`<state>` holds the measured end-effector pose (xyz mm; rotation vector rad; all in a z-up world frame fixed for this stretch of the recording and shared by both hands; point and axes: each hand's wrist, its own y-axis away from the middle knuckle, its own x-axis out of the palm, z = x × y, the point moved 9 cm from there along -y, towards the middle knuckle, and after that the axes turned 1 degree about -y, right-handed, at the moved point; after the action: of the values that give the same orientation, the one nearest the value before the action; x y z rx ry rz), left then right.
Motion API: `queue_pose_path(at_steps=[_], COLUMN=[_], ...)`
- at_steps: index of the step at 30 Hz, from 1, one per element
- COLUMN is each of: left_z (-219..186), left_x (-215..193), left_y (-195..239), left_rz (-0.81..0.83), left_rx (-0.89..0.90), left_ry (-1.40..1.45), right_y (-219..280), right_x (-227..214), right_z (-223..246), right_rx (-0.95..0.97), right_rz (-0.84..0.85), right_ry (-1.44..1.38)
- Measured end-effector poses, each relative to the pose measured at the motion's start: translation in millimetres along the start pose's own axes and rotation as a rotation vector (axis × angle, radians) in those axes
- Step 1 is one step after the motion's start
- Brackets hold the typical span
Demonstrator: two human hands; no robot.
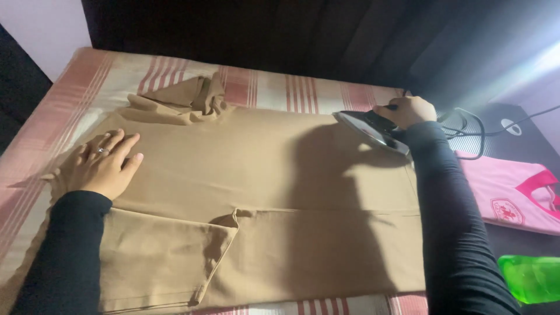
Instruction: Ironing a brown t-shirt on an ironing board and then folding it into a neat rectangle.
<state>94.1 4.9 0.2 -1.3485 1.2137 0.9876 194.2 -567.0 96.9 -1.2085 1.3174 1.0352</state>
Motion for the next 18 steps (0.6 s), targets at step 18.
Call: queue_pose_path(at_steps=[18], left_z=[-5.4], left_x=[-2.6], left_y=[2.6], left_rz=[-0.026], left_rx=[-0.036], left_ry=[-0.015], right_y=[122.5], right_x=[13.6], right_z=[73.9], right_rx=[-0.577], right_rz=[-0.046], right_ry=[0.009])
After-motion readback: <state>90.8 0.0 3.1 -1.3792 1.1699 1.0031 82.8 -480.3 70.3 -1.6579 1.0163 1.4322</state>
